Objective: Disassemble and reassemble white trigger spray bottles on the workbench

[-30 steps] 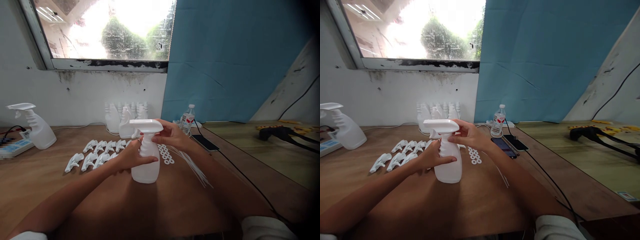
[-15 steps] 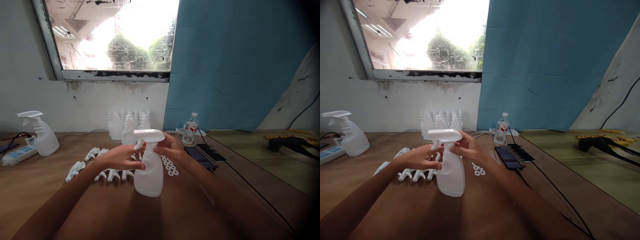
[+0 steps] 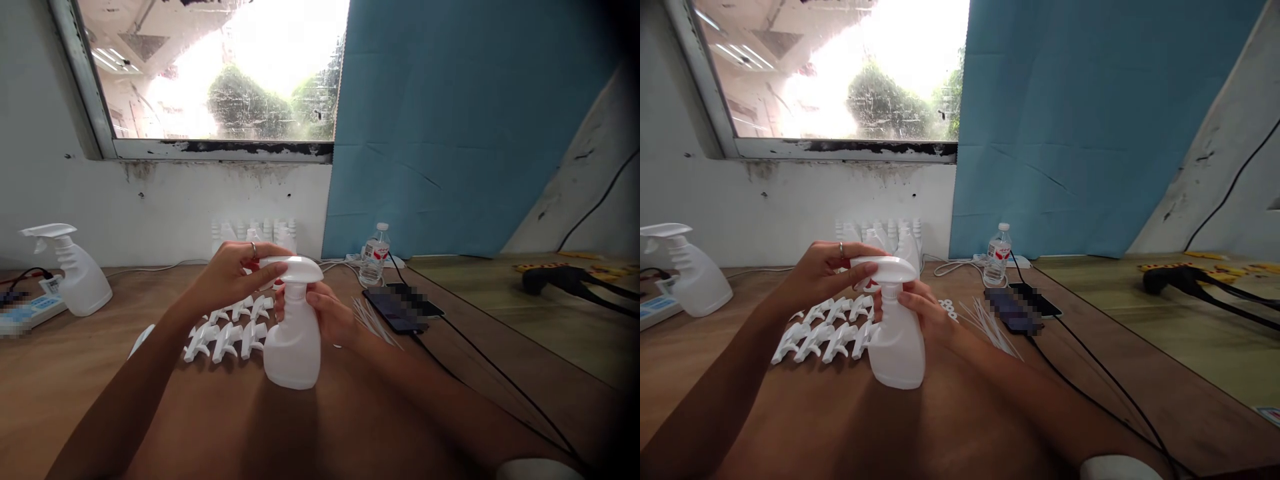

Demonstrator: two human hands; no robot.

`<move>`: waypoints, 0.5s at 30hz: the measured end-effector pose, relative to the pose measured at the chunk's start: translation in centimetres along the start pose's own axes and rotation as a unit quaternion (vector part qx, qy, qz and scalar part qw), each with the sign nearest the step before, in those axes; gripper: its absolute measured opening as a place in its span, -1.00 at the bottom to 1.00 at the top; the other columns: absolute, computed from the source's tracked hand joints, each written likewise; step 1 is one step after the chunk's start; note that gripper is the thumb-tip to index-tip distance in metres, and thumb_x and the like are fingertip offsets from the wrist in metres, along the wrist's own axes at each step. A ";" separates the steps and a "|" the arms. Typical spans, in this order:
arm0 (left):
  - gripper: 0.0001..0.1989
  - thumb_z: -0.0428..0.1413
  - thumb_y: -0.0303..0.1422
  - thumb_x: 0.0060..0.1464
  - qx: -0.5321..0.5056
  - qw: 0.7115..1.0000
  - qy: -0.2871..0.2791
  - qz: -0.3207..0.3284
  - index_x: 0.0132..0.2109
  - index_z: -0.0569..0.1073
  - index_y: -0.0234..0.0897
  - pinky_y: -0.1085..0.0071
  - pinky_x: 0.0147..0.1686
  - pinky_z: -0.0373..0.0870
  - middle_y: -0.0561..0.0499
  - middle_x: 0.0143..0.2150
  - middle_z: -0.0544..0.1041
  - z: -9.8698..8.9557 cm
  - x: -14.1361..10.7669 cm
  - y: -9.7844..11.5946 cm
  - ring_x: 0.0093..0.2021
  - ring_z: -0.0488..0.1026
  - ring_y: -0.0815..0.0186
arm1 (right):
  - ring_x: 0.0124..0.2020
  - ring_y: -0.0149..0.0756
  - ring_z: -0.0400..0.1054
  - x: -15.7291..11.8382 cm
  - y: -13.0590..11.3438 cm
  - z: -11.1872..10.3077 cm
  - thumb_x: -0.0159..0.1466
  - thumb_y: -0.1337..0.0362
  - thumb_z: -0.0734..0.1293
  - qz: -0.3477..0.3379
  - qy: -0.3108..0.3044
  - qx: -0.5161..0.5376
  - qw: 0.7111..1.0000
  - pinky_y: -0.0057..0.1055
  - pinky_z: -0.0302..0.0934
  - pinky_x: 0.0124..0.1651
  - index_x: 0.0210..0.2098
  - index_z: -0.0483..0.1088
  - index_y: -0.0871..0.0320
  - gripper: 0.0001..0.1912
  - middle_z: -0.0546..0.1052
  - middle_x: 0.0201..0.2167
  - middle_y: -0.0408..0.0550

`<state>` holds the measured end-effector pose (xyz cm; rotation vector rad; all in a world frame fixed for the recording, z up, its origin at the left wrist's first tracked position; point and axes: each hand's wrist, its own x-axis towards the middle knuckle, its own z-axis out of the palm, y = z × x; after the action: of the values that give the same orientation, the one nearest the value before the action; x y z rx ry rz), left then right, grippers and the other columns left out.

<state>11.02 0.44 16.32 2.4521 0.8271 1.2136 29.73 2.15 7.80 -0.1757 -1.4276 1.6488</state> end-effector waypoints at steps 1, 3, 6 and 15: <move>-0.71 0.12 -0.22 0.16 0.007 1.000 -0.001 0.002 -0.08 0.56 -0.29 0.53 -0.49 0.40 -0.02 -0.35 0.57 -0.2 0.1 0.0 -0.45 0.43 0.42 | -0.37 -0.28 0.42 0.0 0.0 0.1 0.13 0.07 0.41 -0.004 0.004 -0.004 1.000 -0.31 0.33 -0.27 -0.24 0.38 0.24 -0.63 0.50 -0.34 0.02; -0.70 0.13 -0.22 0.15 0.006 1.000 -0.007 -0.005 -0.07 0.57 -0.29 0.53 -0.48 0.41 -0.01 -0.38 0.56 -0.6 0.1 -0.2 -0.44 0.45 0.41 | -0.41 -0.32 0.39 0.2 -0.1 0.4 0.14 0.11 0.42 -0.009 0.018 -0.043 0.999 -0.35 0.31 -0.31 -0.26 0.38 0.24 -0.68 0.48 -0.40 -0.03; -0.66 0.13 -0.20 0.15 -0.030 0.999 -0.029 -0.027 -0.01 0.55 -0.30 0.52 -0.50 0.42 0.00 -0.45 0.53 -0.7 0.0 -0.5 -0.47 0.44 0.40 | -0.43 -0.36 0.36 0.3 -0.2 0.9 0.14 0.15 0.44 -0.028 0.016 -0.092 0.995 -0.40 0.28 -0.34 -0.25 0.38 0.22 -0.69 0.44 -0.45 -0.08; -0.64 0.16 -0.20 0.12 -0.036 0.997 -0.033 -0.055 0.00 0.55 -0.28 0.53 -0.60 0.35 0.02 -0.53 0.51 -0.7 -0.3 -0.3 -0.56 0.40 0.42 | -0.46 -0.36 0.34 0.2 -0.4 2.1 0.18 0.04 0.39 -0.050 0.051 -0.142 0.987 -0.38 0.28 -0.37 -0.30 0.37 0.19 -0.68 0.44 -0.48 -0.10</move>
<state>10.16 0.49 16.41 2.3442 0.8720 1.0993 28.54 0.76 8.87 -0.3396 -1.5627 1.3308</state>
